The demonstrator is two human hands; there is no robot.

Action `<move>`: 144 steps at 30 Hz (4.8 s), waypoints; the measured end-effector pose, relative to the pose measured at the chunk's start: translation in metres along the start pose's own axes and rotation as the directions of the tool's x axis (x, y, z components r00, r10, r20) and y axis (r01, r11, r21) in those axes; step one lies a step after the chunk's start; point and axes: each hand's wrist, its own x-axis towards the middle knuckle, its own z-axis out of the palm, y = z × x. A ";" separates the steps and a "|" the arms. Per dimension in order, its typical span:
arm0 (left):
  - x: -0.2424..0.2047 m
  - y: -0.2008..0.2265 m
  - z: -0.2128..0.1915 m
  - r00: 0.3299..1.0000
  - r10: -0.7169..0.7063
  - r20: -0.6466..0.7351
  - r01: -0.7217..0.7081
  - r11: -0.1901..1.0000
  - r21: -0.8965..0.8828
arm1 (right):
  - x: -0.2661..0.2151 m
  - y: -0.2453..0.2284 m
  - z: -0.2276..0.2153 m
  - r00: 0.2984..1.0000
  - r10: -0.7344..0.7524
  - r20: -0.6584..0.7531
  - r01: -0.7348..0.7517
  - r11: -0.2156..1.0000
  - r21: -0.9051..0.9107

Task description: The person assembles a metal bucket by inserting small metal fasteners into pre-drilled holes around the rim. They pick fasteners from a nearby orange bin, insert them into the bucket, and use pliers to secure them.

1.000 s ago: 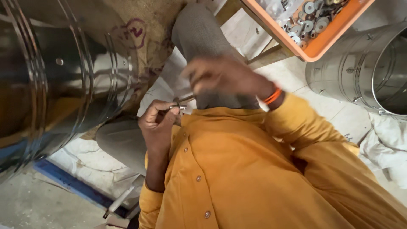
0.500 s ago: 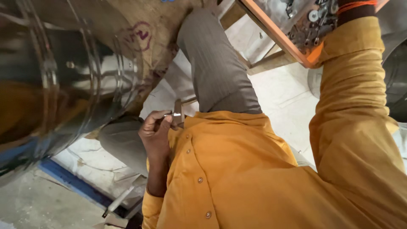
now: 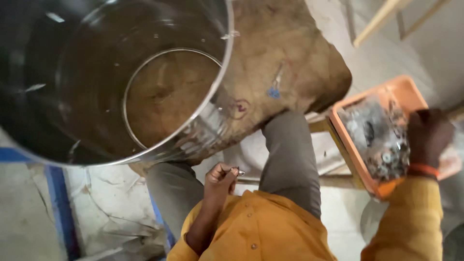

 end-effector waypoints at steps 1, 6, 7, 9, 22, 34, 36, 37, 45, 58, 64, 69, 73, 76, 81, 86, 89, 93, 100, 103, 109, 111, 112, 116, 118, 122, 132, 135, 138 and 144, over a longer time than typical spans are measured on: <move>0.001 0.000 -0.002 0.999 -0.010 -0.031 0.009 1.000 -0.011 | -0.004 -0.021 -0.009 1.000 0.010 0.020 -0.014 0.979 0.204; 0.013 0.002 0.003 0.998 -0.021 -0.062 0.013 0.991 -0.133 | -0.067 -0.185 -0.031 0.956 -0.176 0.234 0.008 0.815 0.580; 0.015 0.001 0.006 0.998 -0.018 -0.060 0.010 0.990 -0.144 | -0.082 -0.224 -0.027 0.912 -0.301 0.280 0.085 0.805 0.588; 0.016 0.002 0.006 0.996 -0.045 -0.078 0.032 0.986 -0.163 | -0.113 -0.295 -0.019 0.777 -0.516 0.360 0.210 0.752 0.625; 0.014 -0.008 -0.005 0.996 -0.090 0.003 0.081 0.881 -0.467 | -0.140 -0.413 -0.029 0.468 -0.873 0.136 0.521 0.397 0.756; 0.011 0.029 0.029 0.961 0.211 0.177 -0.208 0.977 -0.037 | -0.141 -0.335 0.010 0.556 -0.458 0.693 -0.547 0.427 0.720; 0.009 0.038 0.036 0.929 0.298 0.221 -0.290 0.954 -0.070 | -0.145 -0.332 0.010 0.577 -0.471 0.667 -0.591 0.321 0.740; 0.008 0.041 0.039 0.929 0.303 0.211 -0.302 0.953 -0.042 | -0.146 -0.333 0.011 0.569 -0.480 0.668 -0.607 0.303 0.735; 0.003 0.047 0.043 0.923 0.351 0.161 -0.350 0.936 -0.037 | -0.139 -0.348 0.004 0.665 -0.400 0.631 -0.572 0.270 0.774; 0.021 -0.024 -0.043 0.982 -0.058 -0.179 -0.026 0.901 -0.433 | -0.101 -0.371 0.004 0.754 -0.431 0.496 -0.444 0.222 0.868; 0.002 -0.053 -0.059 0.954 -0.260 -0.153 0.150 0.848 -0.508 | -0.056 -0.401 -0.011 0.857 -0.437 0.272 -0.163 0.271 0.949; -0.007 -0.050 -0.058 0.978 -0.189 -0.086 0.116 0.841 -0.529 | -0.049 -0.421 -0.020 0.872 -0.414 0.261 -0.162 0.258 0.952; -0.007 -0.034 -0.055 0.985 -0.150 -0.086 0.088 0.863 -0.498 | -0.050 -0.427 -0.031 0.880 -0.441 0.176 0.002 0.374 0.927; -0.010 -0.030 -0.053 0.984 -0.155 -0.085 0.099 0.880 -0.464 | -0.050 -0.430 -0.038 0.869 -0.491 0.057 0.241 0.521 0.819; -0.014 -0.041 -0.056 0.985 -0.162 -0.065 0.131 0.932 -0.339 | -0.049 -0.439 -0.041 0.859 -0.513 0.002 0.302 0.509 0.806; -0.020 -0.034 -0.059 0.996 -0.070 -0.053 0.066 0.994 -0.089 | -0.049 -0.443 -0.043 0.851 -0.520 0.078 0.252 0.532 0.808; -0.027 -0.009 -0.056 1.000 0.030 0.001 -0.030 0.999 0.026 | -0.048 -0.440 -0.042 0.856 -0.511 0.073 0.284 0.585 0.759; -0.048 0.054 -0.056 0.973 0.232 -0.020 -0.225 0.958 0.178 | -0.046 -0.443 -0.035 0.858 -0.514 -0.013 0.282 0.449 0.848; -0.096 0.208 -0.079 0.364 0.931 0.011 -0.681 0.258 0.685 | -0.045 -0.446 -0.029 0.900 -0.422 0.107 0.147 0.525 0.838; -0.095 0.249 -0.084 0.203 0.965 0.169 -0.370 -0.085 0.925 | -0.043 -0.448 -0.027 0.906 -0.410 0.102 0.099 0.440 0.893; -0.053 0.278 -0.061 0.215 0.916 0.338 -0.224 -0.291 0.930 | -0.025 -0.447 -0.021 0.918 -0.397 0.001 0.211 0.489 0.847; -0.046 0.273 -0.044 0.212 0.908 0.362 -0.231 -0.313 0.921 | -0.019 -0.443 -0.014 0.916 -0.401 0.000 0.220 0.504 0.835; -0.045 0.271 -0.037 0.203 0.906 0.372 -0.241 -0.322 0.915 | -0.015 -0.443 -0.010 0.913 -0.406 -0.029 0.252 0.509 0.823; -0.047 0.267 -0.009 0.245 0.871 0.425 -0.120 -0.408 0.905 | 0.010 -0.435 0.008 0.909 -0.416 -0.043 0.241 0.438 0.866; -0.049 0.272 0.001 0.322 0.868 0.378 -0.069 -0.376 0.924 | 0.016 -0.429 0.014 0.900 -0.437 0.002 0.175 0.365 0.914; -0.034 0.312 0.001 0.447 0.789 0.422 -0.431 -0.223 0.874 | 0.022 -0.428 0.018 0.873 -0.487 0.042 0.116 0.289 0.950; 0.165 0.335 0.048 0.481 0.248 0.841 -0.806 -0.252 0.536 | 0.017 -0.428 0.011 0.916 -0.400 0.020 0.143 0.375 0.916; 0.185 0.312 0.057 0.643 0.124 0.756 -0.696 -0.316 0.645 | 0.016 -0.430 0.009 0.931 -0.349 0.106 0.060 0.433 0.899; 0.186 0.305 0.055 0.582 0.029 0.813 -0.788 -0.228 0.572 | 0.016 -0.434 0.006 0.937 -0.338 0.084 0.081 0.446 0.891; 0.186 0.286 0.045 0.566 0.241 0.788 -0.785 -0.133 0.605 | 0.012 -0.439 0.011 0.949 -0.281 0.144 0.022 0.513 0.858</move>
